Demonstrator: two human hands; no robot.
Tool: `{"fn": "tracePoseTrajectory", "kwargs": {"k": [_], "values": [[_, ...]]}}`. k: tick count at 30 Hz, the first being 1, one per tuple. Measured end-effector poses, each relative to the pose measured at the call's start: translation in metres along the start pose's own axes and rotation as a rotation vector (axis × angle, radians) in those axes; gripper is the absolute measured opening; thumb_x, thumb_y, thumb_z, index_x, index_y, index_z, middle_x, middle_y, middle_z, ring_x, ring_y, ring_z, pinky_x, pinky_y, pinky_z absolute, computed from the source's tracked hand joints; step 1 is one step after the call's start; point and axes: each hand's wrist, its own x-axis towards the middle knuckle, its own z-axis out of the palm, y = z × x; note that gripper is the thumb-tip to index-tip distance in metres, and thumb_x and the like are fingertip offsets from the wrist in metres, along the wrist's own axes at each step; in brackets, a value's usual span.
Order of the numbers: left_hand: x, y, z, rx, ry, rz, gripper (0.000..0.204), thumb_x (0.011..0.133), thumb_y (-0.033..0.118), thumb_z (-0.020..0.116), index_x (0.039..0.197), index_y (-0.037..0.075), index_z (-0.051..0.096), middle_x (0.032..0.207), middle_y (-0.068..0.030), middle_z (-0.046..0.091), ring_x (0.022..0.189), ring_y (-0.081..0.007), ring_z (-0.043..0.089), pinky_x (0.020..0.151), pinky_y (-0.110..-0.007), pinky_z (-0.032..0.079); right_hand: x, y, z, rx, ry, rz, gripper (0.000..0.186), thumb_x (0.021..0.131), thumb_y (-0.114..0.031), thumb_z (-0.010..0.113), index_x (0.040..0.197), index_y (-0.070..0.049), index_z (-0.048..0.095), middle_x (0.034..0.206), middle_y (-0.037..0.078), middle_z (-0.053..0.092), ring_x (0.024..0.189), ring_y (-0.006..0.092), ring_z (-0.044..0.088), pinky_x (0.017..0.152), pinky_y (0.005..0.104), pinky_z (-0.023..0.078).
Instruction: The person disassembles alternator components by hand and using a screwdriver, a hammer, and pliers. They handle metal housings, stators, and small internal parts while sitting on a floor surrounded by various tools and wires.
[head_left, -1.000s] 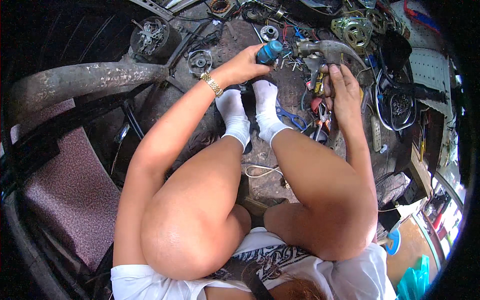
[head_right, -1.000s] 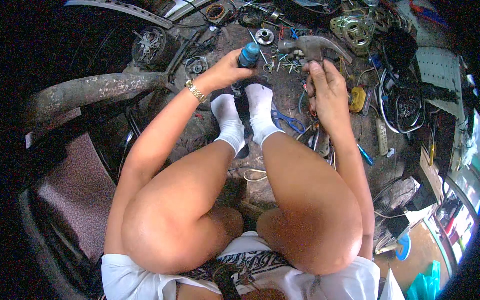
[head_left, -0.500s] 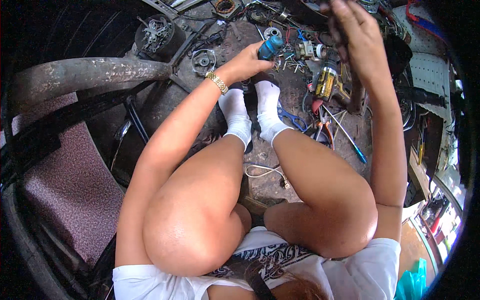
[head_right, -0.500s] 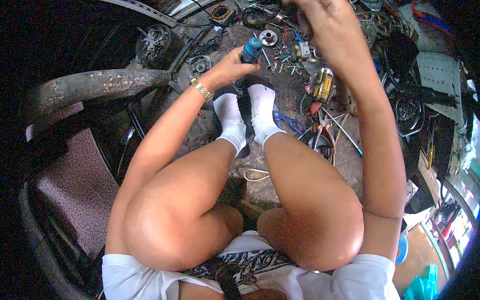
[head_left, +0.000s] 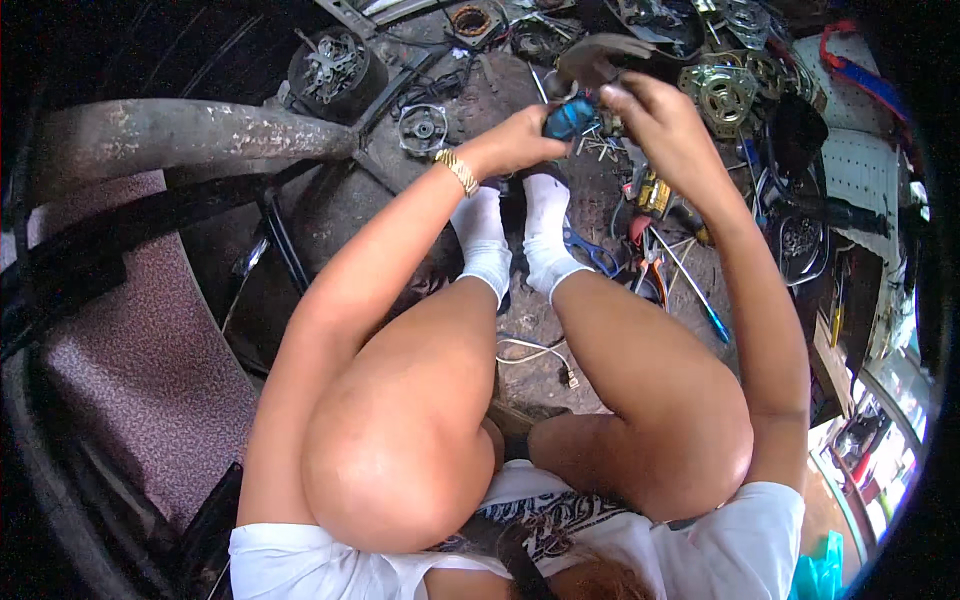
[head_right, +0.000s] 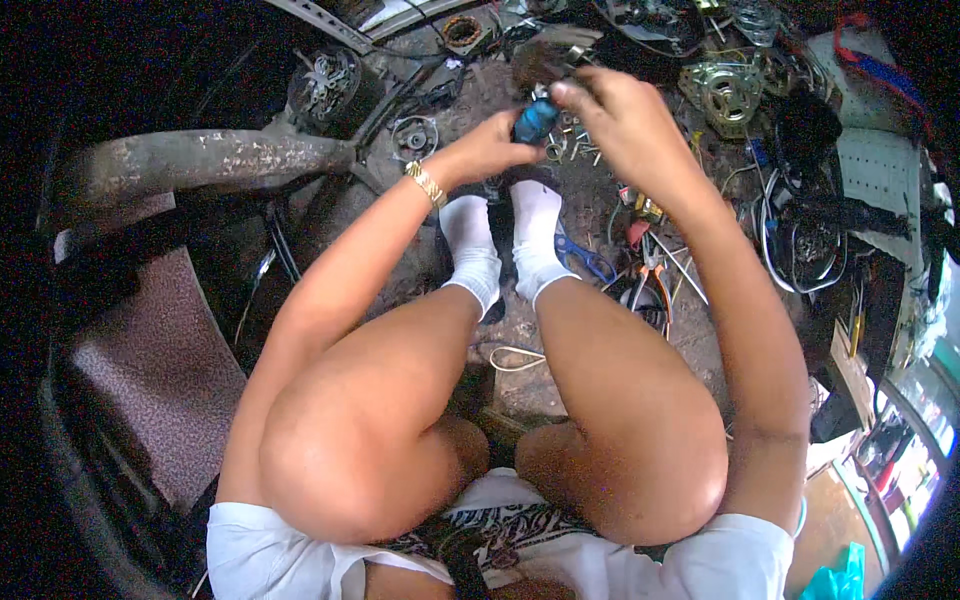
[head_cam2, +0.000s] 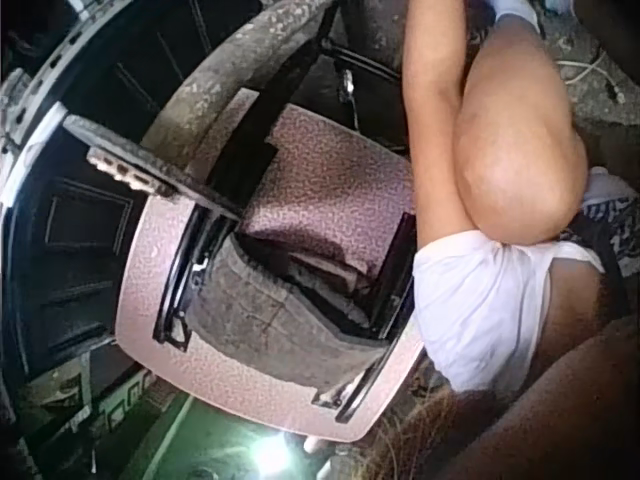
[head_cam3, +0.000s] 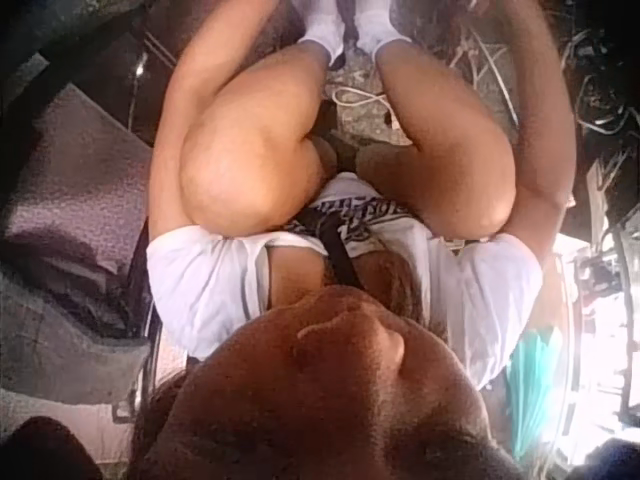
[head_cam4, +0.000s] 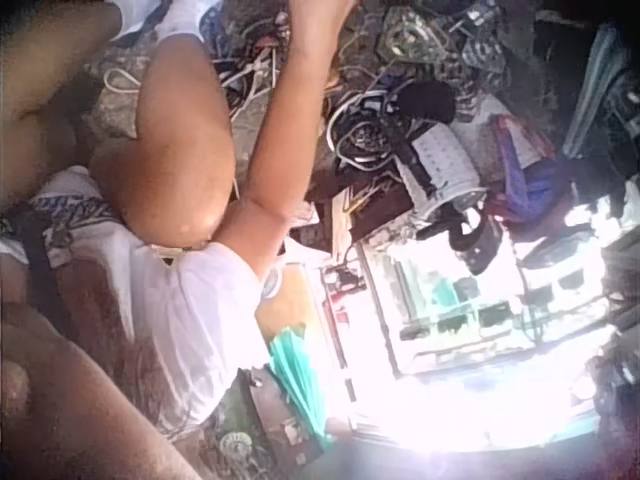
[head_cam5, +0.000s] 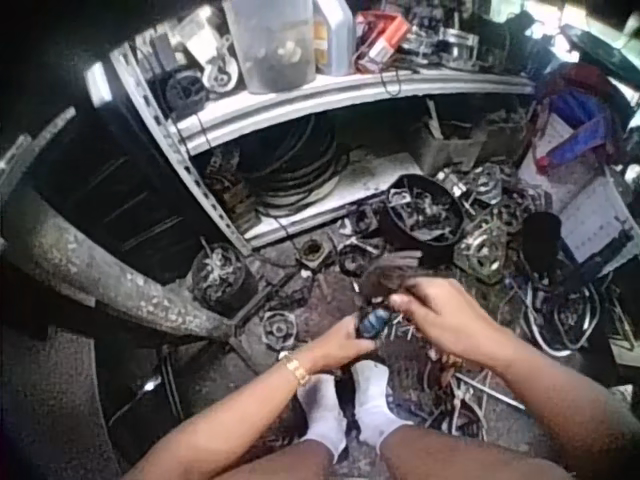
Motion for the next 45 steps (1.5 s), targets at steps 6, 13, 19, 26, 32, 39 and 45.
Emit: {"fn": "tracePoseTrajectory", "kwargs": {"k": [6,13,19,26,32,39,45], "values": [[-0.03,0.007,-0.01,-0.055,0.094,0.202,0.036,0.076,0.012,0.066,0.108,0.004,0.053,0.098,-0.0008,0.057,0.091,-0.0085,0.051,0.087,-0.027,0.041,-0.022,0.011,0.011,0.672,0.246,0.258,0.03,0.087,-0.033,0.058,0.094,-0.004,0.058,0.066,-0.002,0.054,0.048,0.0028,0.043,0.039,0.0177,0.031],[-0.036,0.046,-0.008,-0.161,0.153,0.409,0.041,0.078,-0.001,0.053,0.117,0.002,0.039,0.108,-0.0055,0.048,0.106,-0.016,0.044,0.094,-0.031,0.035,-0.047,0.03,0.041,0.801,0.313,0.218,0.03,0.078,-0.021,0.067,0.102,-0.007,0.055,0.088,0.001,0.062,0.063,0.0051,0.049,0.053,0.0189,0.039],[-0.019,0.028,0.013,0.394,0.133,0.622,0.047,0.07,-0.001,0.051,0.115,-0.005,0.037,0.109,-0.0218,0.042,0.113,-0.0355,0.041,0.098,-0.035,0.034,-0.019,0.014,0.053,0.687,0.393,0.09,0.038,0.069,-0.009,0.075,0.099,-0.001,0.053,0.089,0.005,0.062,0.074,0.0101,0.056,0.07,0.0244,0.046],[0.0,-0.053,-0.034,0.775,0.026,0.187,0.036,0.08,0.027,0.062,0.11,0.008,0.056,0.111,-0.0148,0.053,0.103,-0.0311,0.053,0.089,-0.039,0.042,-0.023,0.025,0.038,0.595,0.508,0.152,0.031,0.072,-0.009,0.074,0.095,-0.003,0.054,0.085,0.004,0.061,0.076,0.0103,0.055,0.072,0.0252,0.045],[0.01,-0.091,-0.033,0.747,-0.022,0.014,0.034,0.077,0.026,0.064,0.107,0.012,0.06,0.105,-0.0128,0.062,0.092,-0.0342,0.06,0.082,-0.042,0.047,-0.022,0.018,0.022,0.579,0.584,0.1,0.031,0.072,-0.009,0.073,0.096,-0.003,0.053,0.086,0.004,0.06,0.076,0.0107,0.055,0.072,0.0247,0.044],[-0.03,-0.121,-0.045,0.13,0.276,-0.413,0.062,0.07,0.014,0.069,0.117,-0.009,0.035,0.1,-0.021,0.06,0.083,-0.0292,0.063,0.073,-0.035,0.051,-0.02,0.021,0.007,0.498,0.626,0.082,0.031,0.073,-0.009,0.073,0.096,-0.003,0.053,0.087,0.004,0.06,0.075,0.0095,0.054,0.071,0.023,0.044],[-0.024,-0.111,-0.037,0.482,0.573,-0.121,0.072,0.065,0.022,0.071,0.12,-0.005,0.033,0.115,-0.0264,0.048,0.106,-0.0394,0.051,0.091,-0.041,0.041,-0.021,0.02,0.016,0.544,0.628,0.077,0.031,0.073,-0.009,0.073,0.095,-0.003,0.053,0.086,0.004,0.059,0.076,0.0097,0.054,0.072,0.0241,0.044]]}}
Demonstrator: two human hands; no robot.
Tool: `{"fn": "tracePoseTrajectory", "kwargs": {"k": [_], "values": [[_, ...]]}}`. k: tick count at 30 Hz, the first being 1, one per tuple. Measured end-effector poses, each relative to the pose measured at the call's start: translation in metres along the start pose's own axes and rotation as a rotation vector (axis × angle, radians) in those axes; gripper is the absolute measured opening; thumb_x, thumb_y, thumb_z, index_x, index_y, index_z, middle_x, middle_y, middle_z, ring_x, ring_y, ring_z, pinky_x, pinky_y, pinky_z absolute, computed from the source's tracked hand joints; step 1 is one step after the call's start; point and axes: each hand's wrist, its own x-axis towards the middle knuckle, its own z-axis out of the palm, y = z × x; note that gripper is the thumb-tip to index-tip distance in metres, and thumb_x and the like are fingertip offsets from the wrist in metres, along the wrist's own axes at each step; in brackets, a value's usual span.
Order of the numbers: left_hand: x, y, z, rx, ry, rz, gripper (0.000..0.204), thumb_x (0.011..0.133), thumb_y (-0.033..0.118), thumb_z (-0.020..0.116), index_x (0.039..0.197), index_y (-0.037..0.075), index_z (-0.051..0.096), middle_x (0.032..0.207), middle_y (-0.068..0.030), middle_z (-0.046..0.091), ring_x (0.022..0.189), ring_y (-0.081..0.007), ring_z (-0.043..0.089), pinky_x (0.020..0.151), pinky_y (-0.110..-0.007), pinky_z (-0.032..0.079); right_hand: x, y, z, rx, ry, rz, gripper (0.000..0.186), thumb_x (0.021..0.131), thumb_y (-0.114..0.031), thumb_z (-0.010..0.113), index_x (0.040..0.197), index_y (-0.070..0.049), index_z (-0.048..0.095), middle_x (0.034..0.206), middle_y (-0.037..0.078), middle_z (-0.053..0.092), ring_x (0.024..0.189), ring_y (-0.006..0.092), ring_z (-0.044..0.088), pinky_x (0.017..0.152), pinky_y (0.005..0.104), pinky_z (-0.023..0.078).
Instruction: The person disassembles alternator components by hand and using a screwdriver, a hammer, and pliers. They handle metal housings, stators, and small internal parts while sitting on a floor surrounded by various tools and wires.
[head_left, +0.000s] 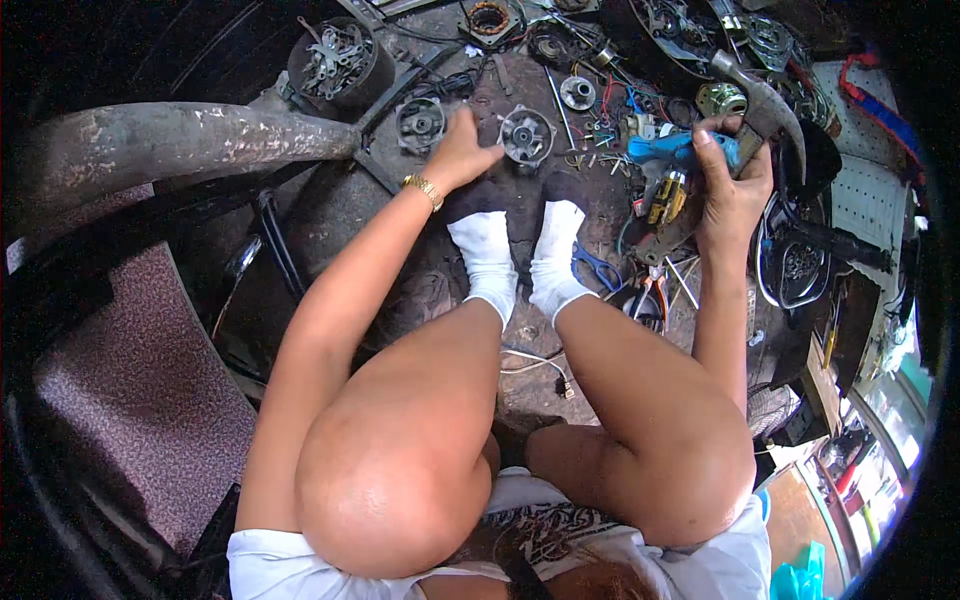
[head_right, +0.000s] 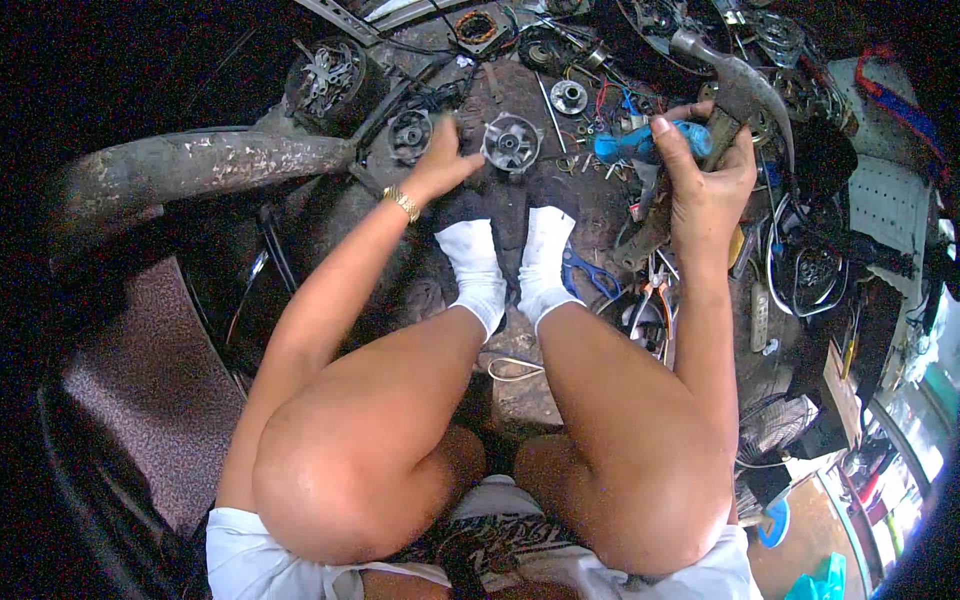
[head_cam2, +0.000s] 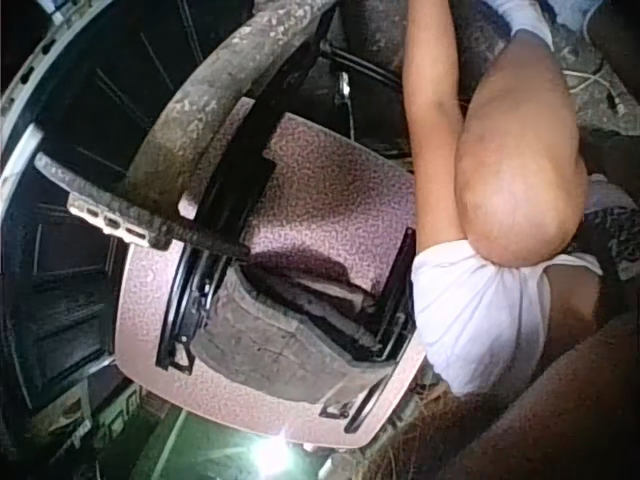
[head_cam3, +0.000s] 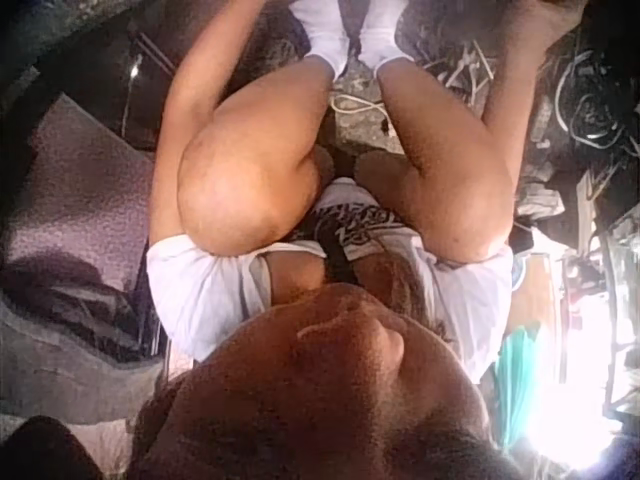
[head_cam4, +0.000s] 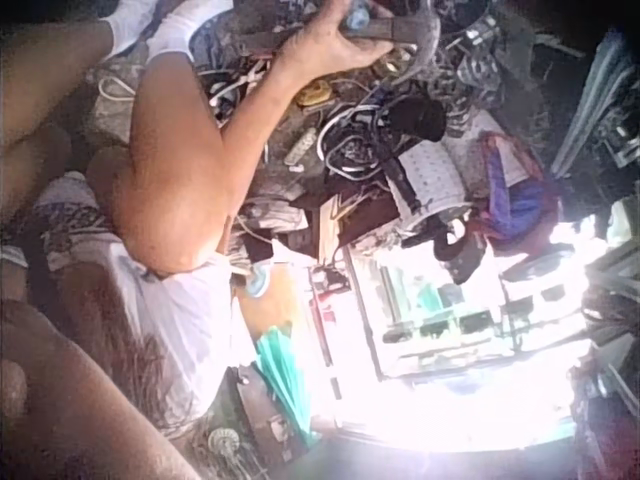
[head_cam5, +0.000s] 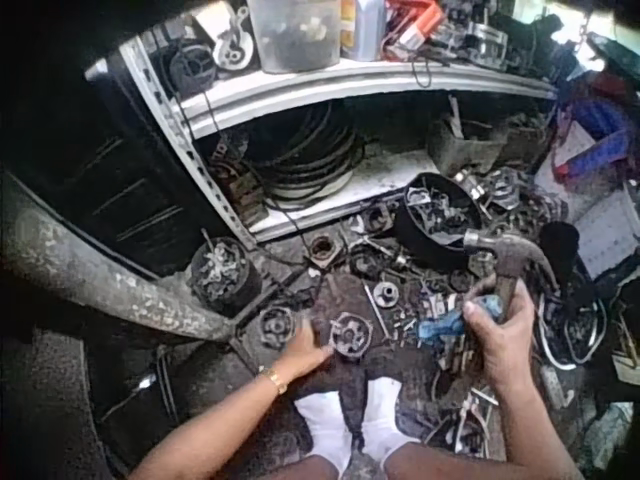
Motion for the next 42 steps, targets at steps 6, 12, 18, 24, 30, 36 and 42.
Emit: {"fn": "tracePoseTrajectory", "kwargs": {"k": [6,12,18,24,30,36,42], "values": [[0.041,0.026,0.005,0.061,-0.159,0.352,0.055,0.074,0.029,0.059,0.118,0.001,0.039,0.111,-0.0233,0.049,0.101,-0.041,0.052,0.086,-0.045,0.043,-0.001,-0.005,0.005,0.004,0.014,0.047,0.029,0.073,-0.008,0.072,0.095,-0.003,0.053,0.085,0.003,0.059,0.075,0.01,0.054,0.071,0.0243,0.045],[0.053,0.033,0.005,0.213,-0.187,0.137,0.035,0.075,0.019,0.06,0.103,0.001,0.05,0.091,-0.0244,0.06,0.088,-0.0397,0.058,0.078,-0.045,0.046,-0.001,0.001,0.003,-0.032,-0.015,0.015,0.029,0.073,-0.009,0.073,0.093,-0.003,0.054,0.084,0.003,0.059,0.075,0.0089,0.053,0.071,0.0234,0.043],[0.011,0.018,0.005,0.038,-0.202,0.039,0.033,0.07,0.011,0.059,0.101,0.001,0.056,0.095,-0.0243,0.061,0.092,-0.0374,0.058,0.08,-0.043,0.045,-0.004,0.006,0.001,-0.094,-0.027,0.055,0.028,0.073,-0.01,0.073,0.093,-0.003,0.055,0.084,0.002,0.058,0.075,0.0089,0.053,0.071,0.0234,0.043],[-0.014,0.0,0.01,-0.137,-0.345,-0.084,0.04,0.072,0.023,0.062,0.105,0.002,0.059,0.099,-0.0191,0.063,0.092,-0.0315,0.061,0.08,-0.036,0.046,-0.008,0.013,0.007,-0.023,-0.079,0.039,0.032,0.071,-0.005,0.074,0.096,-0.002,0.053,0.085,0.004,0.059,0.078,0.0108,0.055,0.074,0.0247,0.045],[-0.007,0.001,0.002,-0.074,-0.443,-0.151,0.038,0.07,0.022,0.065,0.102,0.002,0.061,0.1,-0.0191,0.063,0.094,-0.0313,0.06,0.081,-0.035,0.046,-0.006,0.006,0.008,-0.025,-0.135,0.017,0.034,0.07,-0.002,0.074,0.096,-0.002,0.053,0.086,0.005,0.06,0.078,0.0119,0.057,0.074,0.0255,0.046],[-0.014,-0.004,0.0,0.039,-0.347,-0.085,0.032,0.076,0.025,0.062,0.099,0.002,0.062,0.095,-0.016,0.064,0.088,-0.0277,0.062,0.078,-0.034,0.046,-0.003,-0.002,0.014,-0.034,-0.196,0.032,0.033,0.07,-0.004,0.074,0.096,-0.003,0.053,0.087,0.005,0.061,0.077,0.0108,0.056,0.071,0.0243,0.046],[-0.012,0.026,-0.023,-0.037,-0.208,0.238,0.043,0.075,0.017,0.062,0.114,0.004,0.054,0.119,-0.0197,0.052,0.106,-0.0328,0.053,0.089,-0.038,0.043,-0.001,-0.005,0.036,-0.032,-0.311,0.108,0.039,0.068,-0.009,0.077,0.098,-0.001,0.054,0.088,0.004,0.061,0.078,0.0108,0.056,0.074,0.0249,0.046]]}}
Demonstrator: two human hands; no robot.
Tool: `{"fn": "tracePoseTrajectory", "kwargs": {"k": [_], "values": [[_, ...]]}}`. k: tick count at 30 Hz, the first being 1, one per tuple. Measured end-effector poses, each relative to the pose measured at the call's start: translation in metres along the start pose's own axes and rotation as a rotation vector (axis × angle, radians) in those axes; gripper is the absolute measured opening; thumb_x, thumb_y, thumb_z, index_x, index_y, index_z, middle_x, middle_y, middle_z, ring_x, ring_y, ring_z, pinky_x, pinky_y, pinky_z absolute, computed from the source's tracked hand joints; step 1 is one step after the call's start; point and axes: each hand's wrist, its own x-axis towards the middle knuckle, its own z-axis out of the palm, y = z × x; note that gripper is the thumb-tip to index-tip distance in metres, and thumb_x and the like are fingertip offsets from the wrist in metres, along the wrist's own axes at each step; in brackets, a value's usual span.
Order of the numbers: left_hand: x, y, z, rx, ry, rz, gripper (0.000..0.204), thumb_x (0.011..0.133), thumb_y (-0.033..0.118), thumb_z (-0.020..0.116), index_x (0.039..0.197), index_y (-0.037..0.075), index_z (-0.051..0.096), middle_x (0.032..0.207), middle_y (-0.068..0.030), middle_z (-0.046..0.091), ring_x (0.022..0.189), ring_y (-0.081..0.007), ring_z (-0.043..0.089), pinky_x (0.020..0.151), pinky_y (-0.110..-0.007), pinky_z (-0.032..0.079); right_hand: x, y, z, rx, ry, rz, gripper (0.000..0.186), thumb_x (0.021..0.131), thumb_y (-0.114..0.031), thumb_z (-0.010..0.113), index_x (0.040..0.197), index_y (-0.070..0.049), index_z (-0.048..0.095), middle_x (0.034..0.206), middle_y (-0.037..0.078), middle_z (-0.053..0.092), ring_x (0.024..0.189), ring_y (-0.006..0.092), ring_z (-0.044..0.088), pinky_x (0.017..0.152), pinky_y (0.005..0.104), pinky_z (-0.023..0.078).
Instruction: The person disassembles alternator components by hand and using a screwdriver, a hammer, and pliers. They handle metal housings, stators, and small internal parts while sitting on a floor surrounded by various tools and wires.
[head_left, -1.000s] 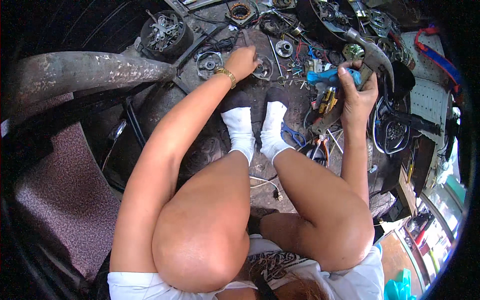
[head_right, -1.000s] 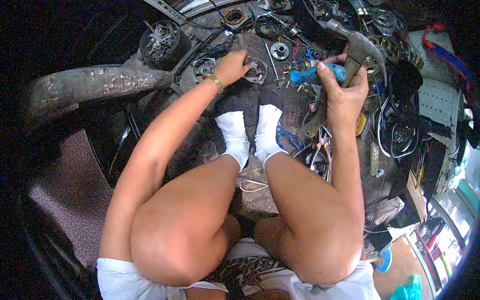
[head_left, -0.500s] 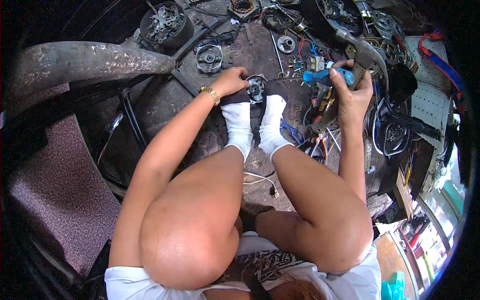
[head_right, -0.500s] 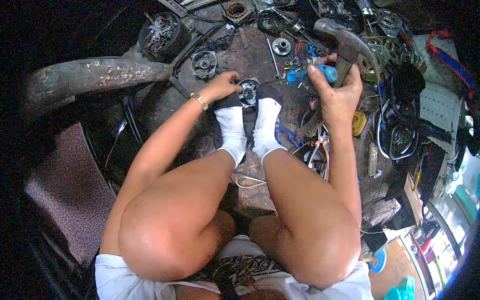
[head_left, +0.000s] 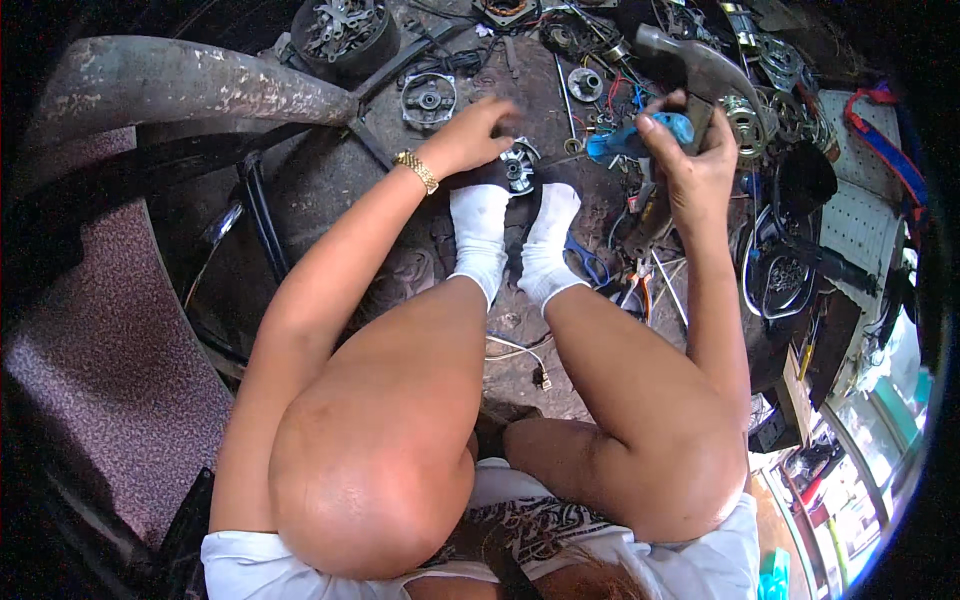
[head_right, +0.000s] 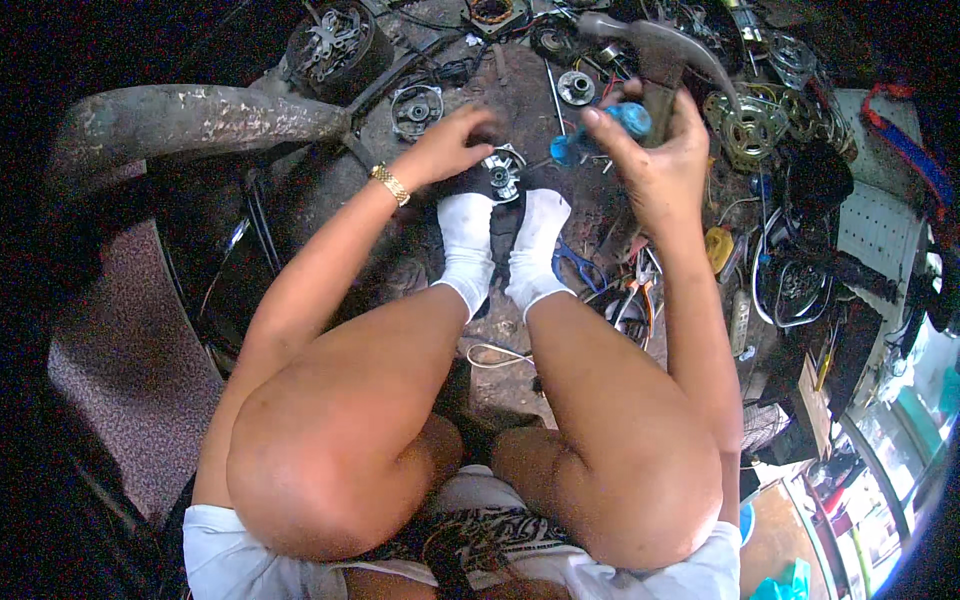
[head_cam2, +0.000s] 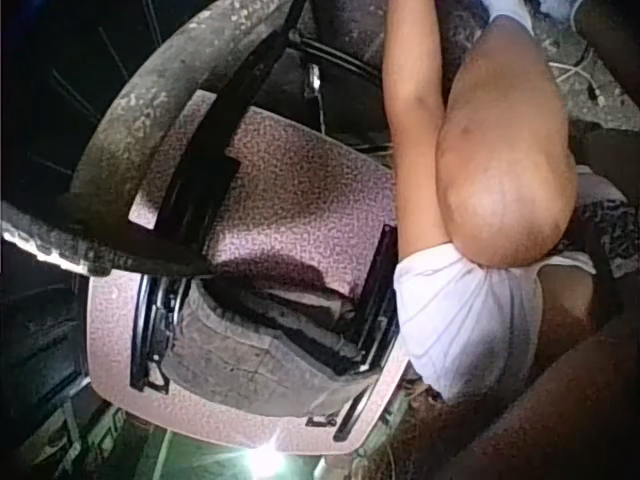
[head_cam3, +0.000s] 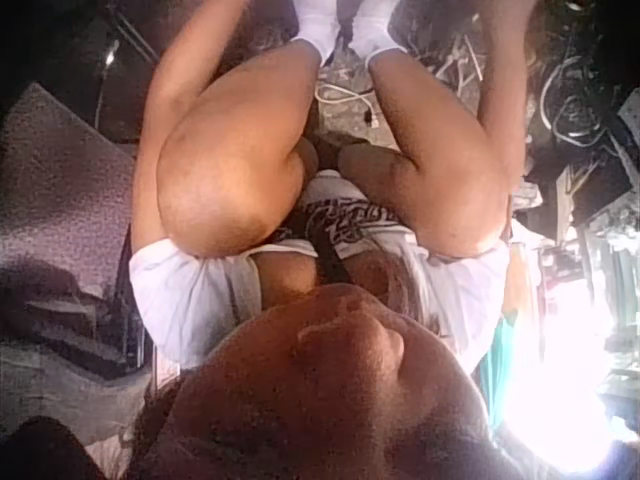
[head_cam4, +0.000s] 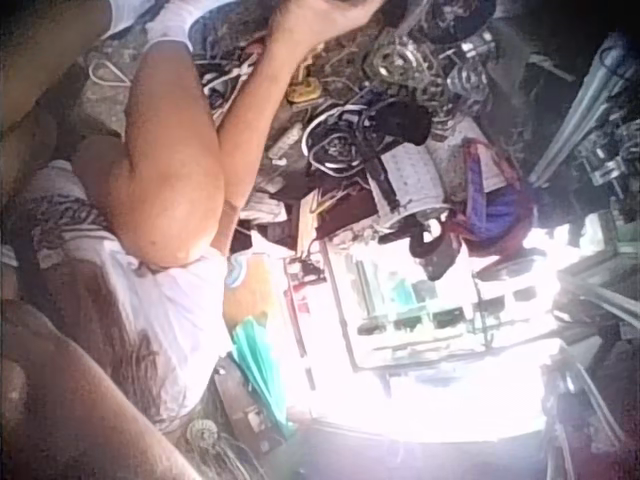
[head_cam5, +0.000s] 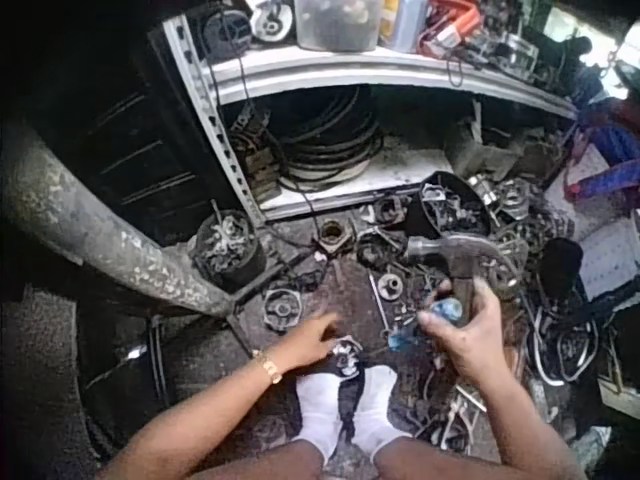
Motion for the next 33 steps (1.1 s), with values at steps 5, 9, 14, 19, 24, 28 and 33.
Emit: {"fn": "tracePoseTrajectory", "kwargs": {"k": [5,9,14,19,24,28,33], "values": [[0.012,0.068,-0.023,-0.618,-0.214,0.272,0.064,0.072,0.012,0.063,0.129,0.004,0.036,0.122,-0.0183,0.049,0.114,-0.0251,0.048,0.095,-0.032,0.039,0.005,0.0,0.021,-0.008,-0.042,-0.084,0.04,0.067,-0.011,0.078,0.097,0.001,0.055,0.089,0.005,0.061,0.079,0.0114,0.057,0.073,0.0251,0.047],[0.018,0.081,-0.033,-0.61,-0.336,0.233,0.069,0.072,0.007,0.067,0.131,0.001,0.032,0.122,-0.0086,0.047,0.111,-0.0141,0.044,0.095,-0.029,0.038,0.006,-0.006,0.027,-0.04,-0.047,-0.093,0.042,0.067,-0.012,0.079,0.098,0.001,0.055,0.089,0.006,0.061,0.079,0.012,0.057,0.073,0.0253,0.048],[0.016,0.087,-0.039,-0.642,-0.336,0.183,0.06,0.074,0.01,0.068,0.127,0.002,0.04,0.118,-0.0059,0.05,0.107,-0.012,0.046,0.092,-0.027,0.039,0.004,-0.008,0.027,-0.024,-0.082,-0.011,0.044,0.066,-0.012,0.079,0.1,0.001,0.055,0.09,0.007,0.061,0.079,0.0132,0.059,0.073,0.0251,0.048],[0.021,0.088,-0.013,-0.745,-0.214,0.247,0.041,0.082,0.017,0.065,0.117,0.002,0.05,0.107,-0.0023,0.057,0.097,-0.0086,0.05,0.088,-0.028,0.041,0.002,-0.01,0.02,0.002,-0.074,-0.065,0.041,0.069,-0.014,0.077,0.101,0.0,0.055,0.091,0.006,0.062,0.075,0.0108,0.058,0.066,0.0238,0.048],[0.021,0.088,-0.007,-0.838,-0.189,0.074,0.038,0.083,0.025,0.066,0.113,0.005,0.054,0.102,0.0011,0.06,0.094,-0.0073,0.05,0.089,-0.026,0.039,0.009,-0.026,-0.01,0.015,0.024,-0.056,0.034,0.079,-0.026,0.069,0.1,-0.002,0.057,0.07,-0.001,0.056,0.053,0.0047,0.045,0.047,0.019,0.034],[0.025,0.078,0.004,-0.793,-0.146,0.049,0.035,0.082,0.027,0.066,0.108,0.005,0.057,0.098,0.0008,0.06,0.091,-0.0074,0.051,0.086,-0.026,0.04,0.015,-0.03,-0.019,0.068,0.104,-0.07,0.031,0.081,-0.025,0.068,0.098,-0.002,0.056,0.066,-0.003,0.051,0.052,0.0041,0.04,0.047,0.0188,0.03],[0.023,0.075,0.002,-0.777,-0.145,0.017,0.028,0.082,0.028,0.066,0.097,0.006,0.06,0.09,0.0027,0.06,0.084,-0.0067,0.05,0.08,-0.025,0.041,0.012,-0.023,-0.023,0.019,0.087,-0.071,0.027,0.085,-0.022,0.061,0.101,-0.002,0.053,0.082,0.004,0.058,0.051,0.0042,0.041,0.045,0.0186,0.032]]}}
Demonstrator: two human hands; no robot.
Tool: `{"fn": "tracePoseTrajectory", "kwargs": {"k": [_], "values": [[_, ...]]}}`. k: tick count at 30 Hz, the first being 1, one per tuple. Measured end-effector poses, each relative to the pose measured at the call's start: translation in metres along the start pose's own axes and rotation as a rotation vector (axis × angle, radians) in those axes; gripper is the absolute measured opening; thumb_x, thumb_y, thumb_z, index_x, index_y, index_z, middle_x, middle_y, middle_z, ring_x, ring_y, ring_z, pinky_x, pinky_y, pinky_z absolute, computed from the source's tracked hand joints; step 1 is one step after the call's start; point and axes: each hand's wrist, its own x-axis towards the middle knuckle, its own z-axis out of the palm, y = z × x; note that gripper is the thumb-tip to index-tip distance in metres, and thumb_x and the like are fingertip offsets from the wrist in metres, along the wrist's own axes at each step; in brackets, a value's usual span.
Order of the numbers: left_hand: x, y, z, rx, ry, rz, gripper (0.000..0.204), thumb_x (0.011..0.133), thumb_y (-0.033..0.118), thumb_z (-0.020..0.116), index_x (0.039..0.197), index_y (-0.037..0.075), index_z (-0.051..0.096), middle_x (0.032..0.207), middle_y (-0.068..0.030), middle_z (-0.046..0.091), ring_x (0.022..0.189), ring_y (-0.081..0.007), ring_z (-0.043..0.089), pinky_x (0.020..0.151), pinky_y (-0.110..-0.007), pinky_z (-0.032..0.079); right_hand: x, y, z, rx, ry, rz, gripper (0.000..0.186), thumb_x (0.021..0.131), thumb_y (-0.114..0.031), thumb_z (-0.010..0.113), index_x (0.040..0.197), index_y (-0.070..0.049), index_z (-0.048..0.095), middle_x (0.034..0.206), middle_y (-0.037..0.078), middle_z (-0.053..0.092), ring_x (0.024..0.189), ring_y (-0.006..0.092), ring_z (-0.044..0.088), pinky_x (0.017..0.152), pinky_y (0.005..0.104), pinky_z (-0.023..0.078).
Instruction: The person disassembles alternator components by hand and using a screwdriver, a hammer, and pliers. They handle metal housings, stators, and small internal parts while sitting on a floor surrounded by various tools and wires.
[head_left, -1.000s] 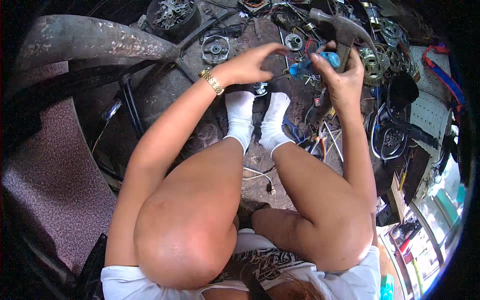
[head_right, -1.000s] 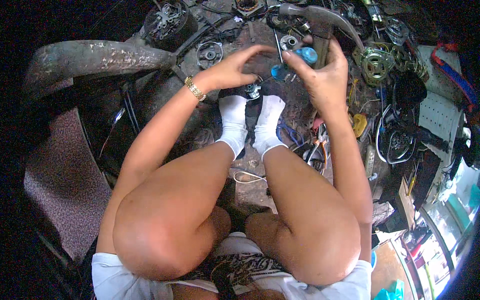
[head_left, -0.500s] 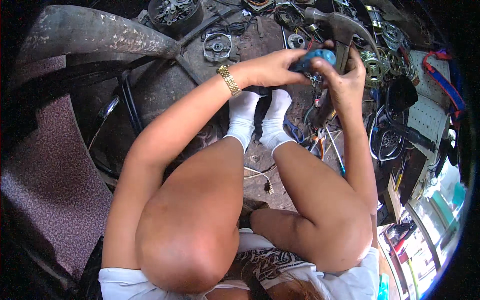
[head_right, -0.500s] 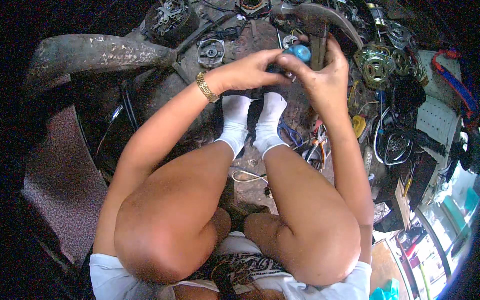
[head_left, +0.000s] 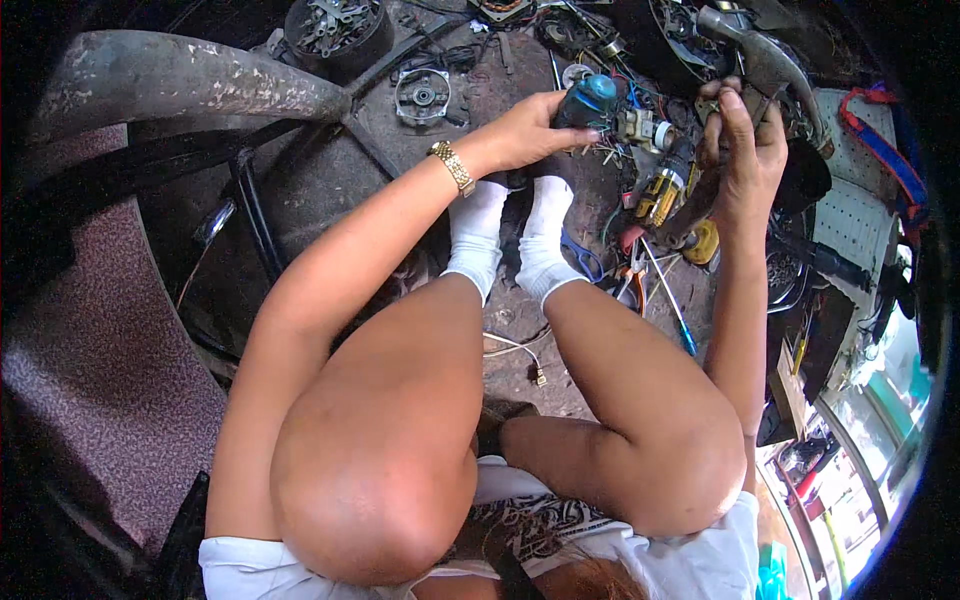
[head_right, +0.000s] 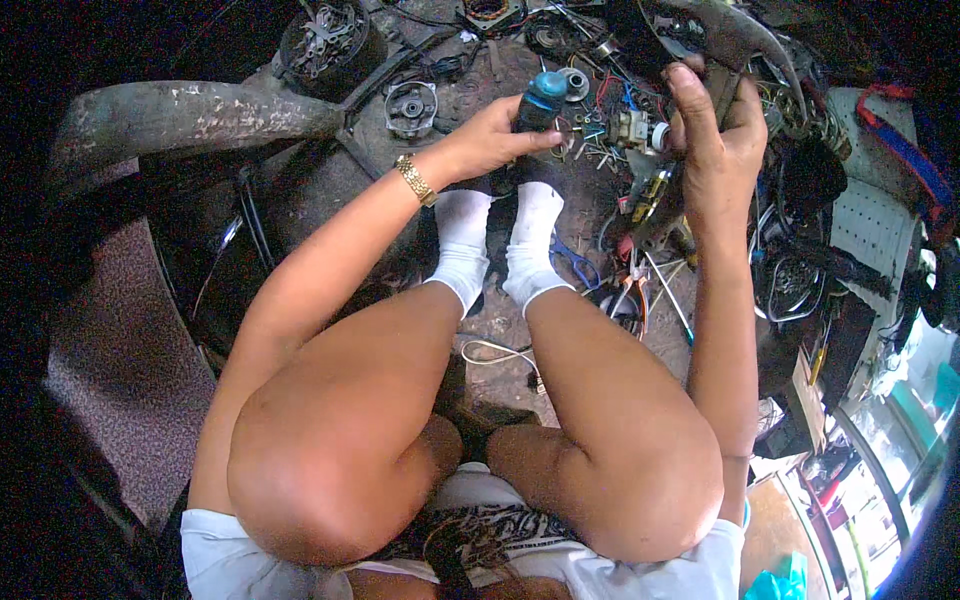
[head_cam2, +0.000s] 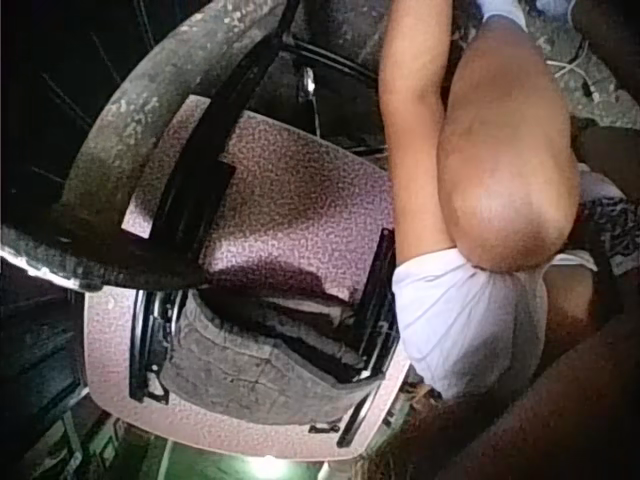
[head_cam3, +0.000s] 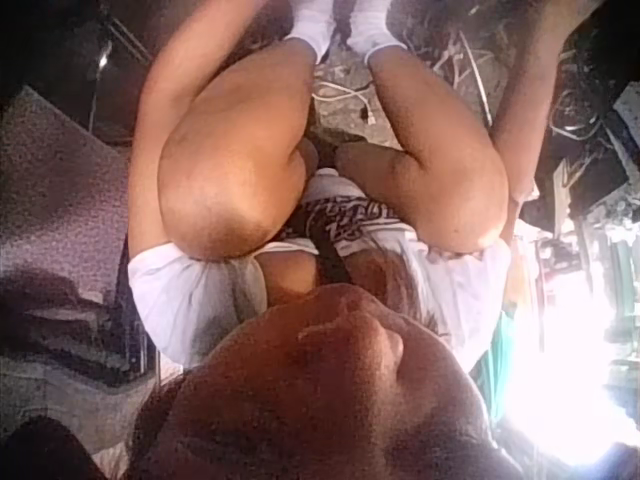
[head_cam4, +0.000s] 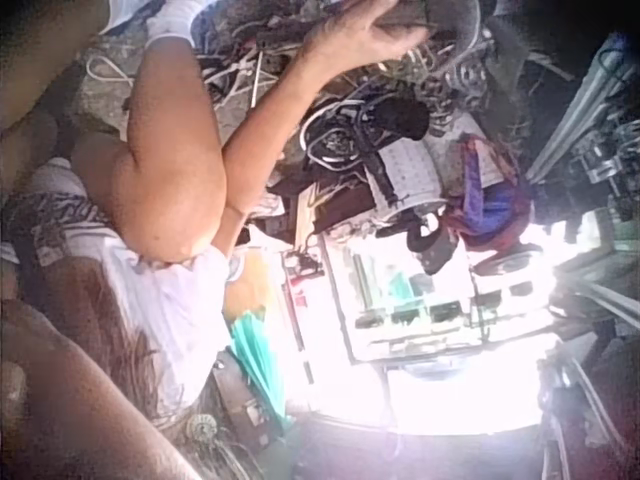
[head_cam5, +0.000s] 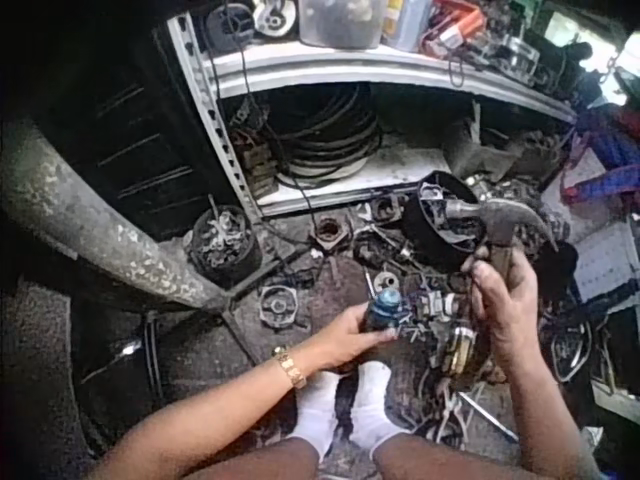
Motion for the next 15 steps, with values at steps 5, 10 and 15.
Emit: {"fn": "tracePoseTrajectory", "kwargs": {"k": [5,10,15], "values": [[-0.0008,0.001,0.0013,-0.042,0.03,0.051,0.023,0.082,0.027,0.066,0.09,0.006,0.061,0.083,0.0045,0.059,0.08,-0.0057,0.05,0.077,-0.024,0.041,-0.0012,0.0036,-0.0002,-0.054,0.002,0.012,0.026,0.086,-0.023,0.06,0.101,-0.002,0.053,0.085,0.004,0.059,0.052,0.004,0.041,0.046,0.0185,0.033],[0.0019,-0.0065,-0.0011,-0.078,0.014,0.04,0.017,0.082,0.022,0.066,0.087,0.006,0.061,0.08,0.0053,0.057,0.075,-0.0045,0.048,0.073,-0.023,0.041,-0.0019,0.0001,0.0039,-0.058,-0.013,0.01,0.026,0.084,-0.024,0.063,0.095,-0.002,0.057,0.073,-0.001,0.055,0.058,0.0042,0.043,0.051,0.0187,0.033],[0.0012,-0.0078,-0.0043,-0.082,0.033,0.078,0.013,0.082,0.018,0.065,0.085,0.007,0.06,0.076,0.0069,0.054,0.07,-0.0036,0.045,0.066,-0.022,0.04,-0.0032,0.0007,-0.0009,-0.08,-0.056,0.007,0.025,0.088,-0.026,0.057,0.096,-0.002,0.057,0.076,0.0,0.056,0.05,0.0034,0.038,0.045,0.0187,0.032]]}}
